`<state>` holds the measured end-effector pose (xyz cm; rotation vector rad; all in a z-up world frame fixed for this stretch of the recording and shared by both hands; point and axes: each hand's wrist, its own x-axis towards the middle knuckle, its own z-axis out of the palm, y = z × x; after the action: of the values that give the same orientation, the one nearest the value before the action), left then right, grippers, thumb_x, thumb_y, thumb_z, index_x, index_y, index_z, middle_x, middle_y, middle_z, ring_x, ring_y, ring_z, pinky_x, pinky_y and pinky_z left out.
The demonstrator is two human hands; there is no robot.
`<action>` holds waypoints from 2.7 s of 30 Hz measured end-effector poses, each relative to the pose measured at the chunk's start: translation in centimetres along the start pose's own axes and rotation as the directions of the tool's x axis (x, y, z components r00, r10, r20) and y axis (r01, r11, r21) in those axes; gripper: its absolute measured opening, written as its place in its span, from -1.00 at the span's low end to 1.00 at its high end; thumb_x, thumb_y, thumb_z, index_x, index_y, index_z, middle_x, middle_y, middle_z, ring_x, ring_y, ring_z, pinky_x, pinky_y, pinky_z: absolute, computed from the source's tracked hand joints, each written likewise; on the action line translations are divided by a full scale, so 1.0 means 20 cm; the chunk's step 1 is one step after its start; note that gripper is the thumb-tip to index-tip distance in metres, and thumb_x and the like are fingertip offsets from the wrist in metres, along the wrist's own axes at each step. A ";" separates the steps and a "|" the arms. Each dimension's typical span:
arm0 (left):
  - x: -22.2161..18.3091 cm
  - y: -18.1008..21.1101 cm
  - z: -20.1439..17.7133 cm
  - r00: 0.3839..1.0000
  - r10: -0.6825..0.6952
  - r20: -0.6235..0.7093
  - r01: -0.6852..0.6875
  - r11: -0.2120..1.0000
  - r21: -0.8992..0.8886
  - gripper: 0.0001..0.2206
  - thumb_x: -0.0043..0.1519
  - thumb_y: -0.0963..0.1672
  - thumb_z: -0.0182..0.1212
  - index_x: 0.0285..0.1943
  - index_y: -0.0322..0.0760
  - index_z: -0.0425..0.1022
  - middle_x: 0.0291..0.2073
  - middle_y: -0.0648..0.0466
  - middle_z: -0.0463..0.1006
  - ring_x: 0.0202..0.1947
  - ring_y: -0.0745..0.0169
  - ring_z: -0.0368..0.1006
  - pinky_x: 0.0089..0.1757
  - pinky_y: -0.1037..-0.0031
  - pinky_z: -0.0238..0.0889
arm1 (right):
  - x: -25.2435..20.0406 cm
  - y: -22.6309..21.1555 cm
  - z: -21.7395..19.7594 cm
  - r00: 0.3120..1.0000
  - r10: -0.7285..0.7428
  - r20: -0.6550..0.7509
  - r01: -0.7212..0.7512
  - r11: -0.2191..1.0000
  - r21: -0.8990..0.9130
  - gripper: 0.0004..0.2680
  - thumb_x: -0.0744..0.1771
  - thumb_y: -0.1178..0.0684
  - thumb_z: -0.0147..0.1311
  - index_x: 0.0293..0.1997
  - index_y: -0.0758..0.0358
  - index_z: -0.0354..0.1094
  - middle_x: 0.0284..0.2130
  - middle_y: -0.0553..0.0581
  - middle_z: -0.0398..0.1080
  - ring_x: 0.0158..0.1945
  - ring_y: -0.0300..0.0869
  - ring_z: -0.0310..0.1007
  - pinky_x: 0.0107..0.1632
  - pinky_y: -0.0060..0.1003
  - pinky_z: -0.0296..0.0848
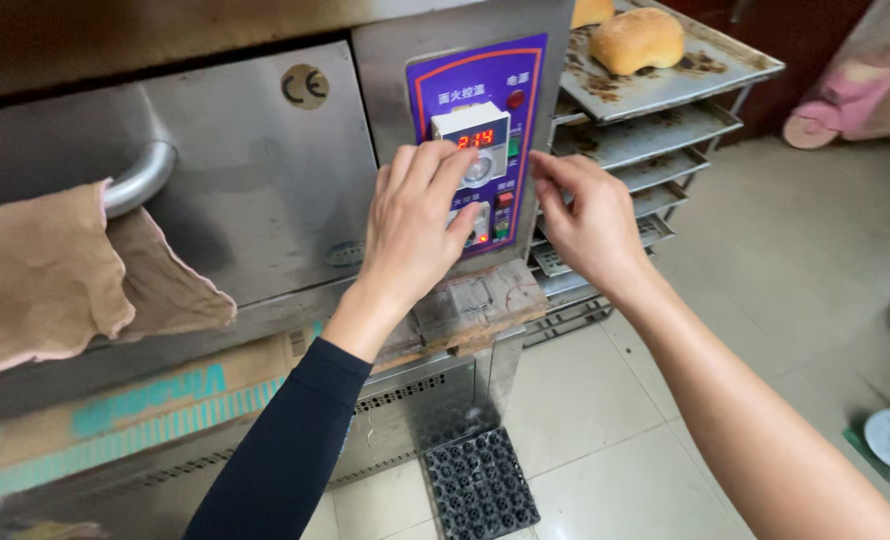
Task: The person removes trays of baked buns and bread from an oven using a mitt and a tool, slides a tray with a long dough piece and another tray with turtle-shaped dough into the oven, adjusts the oven timer controls, and then fries bread pieces in a pot of oil using chopsticks.
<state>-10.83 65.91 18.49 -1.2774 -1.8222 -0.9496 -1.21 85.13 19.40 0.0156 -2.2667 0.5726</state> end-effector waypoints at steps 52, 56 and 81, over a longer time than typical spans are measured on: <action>-0.08 -0.13 0.36 0.936 0.221 -0.272 -0.105 0.917 0.384 -0.57 0.07 -0.13 0.59 0.03 -0.36 0.48 -0.06 -0.01 0.39 0.03 0.00 0.33 0.08 0.23 0.21 | 0.05 0.27 0.16 0.913 -0.402 -0.071 0.402 0.915 -0.014 -0.80 0.40 0.21 0.04 0.13 0.42 0.50 -0.22 0.29 0.51 -0.30 0.02 0.52 -0.21 -0.15 0.43; -0.08 -0.14 0.36 0.935 0.222 -0.278 -0.104 0.917 0.384 -0.57 0.06 -0.12 0.60 0.02 -0.36 0.48 -0.05 0.00 0.39 0.03 0.00 0.33 0.08 0.23 0.21 | 0.05 0.26 0.16 0.910 -0.408 -0.075 0.407 0.913 -0.024 -0.80 0.41 0.21 0.04 0.13 0.42 0.50 -0.21 0.30 0.52 -0.28 0.02 0.54 -0.20 -0.17 0.44; -0.08 -0.15 0.38 0.930 0.235 -0.281 -0.105 0.905 0.411 -0.53 0.06 -0.11 0.61 0.05 -0.40 0.48 -0.04 -0.02 0.39 0.03 0.00 0.33 0.07 0.23 0.22 | 0.05 0.26 0.17 0.905 -0.419 -0.076 0.418 0.908 -0.029 -0.80 0.42 0.21 0.02 0.14 0.43 0.49 -0.19 0.29 0.52 -0.22 0.03 0.56 -0.14 -0.16 0.46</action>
<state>-14.36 70.99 12.94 -0.9487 -1.5133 -0.6136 -5.13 88.66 15.99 0.4569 -2.0994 0.3218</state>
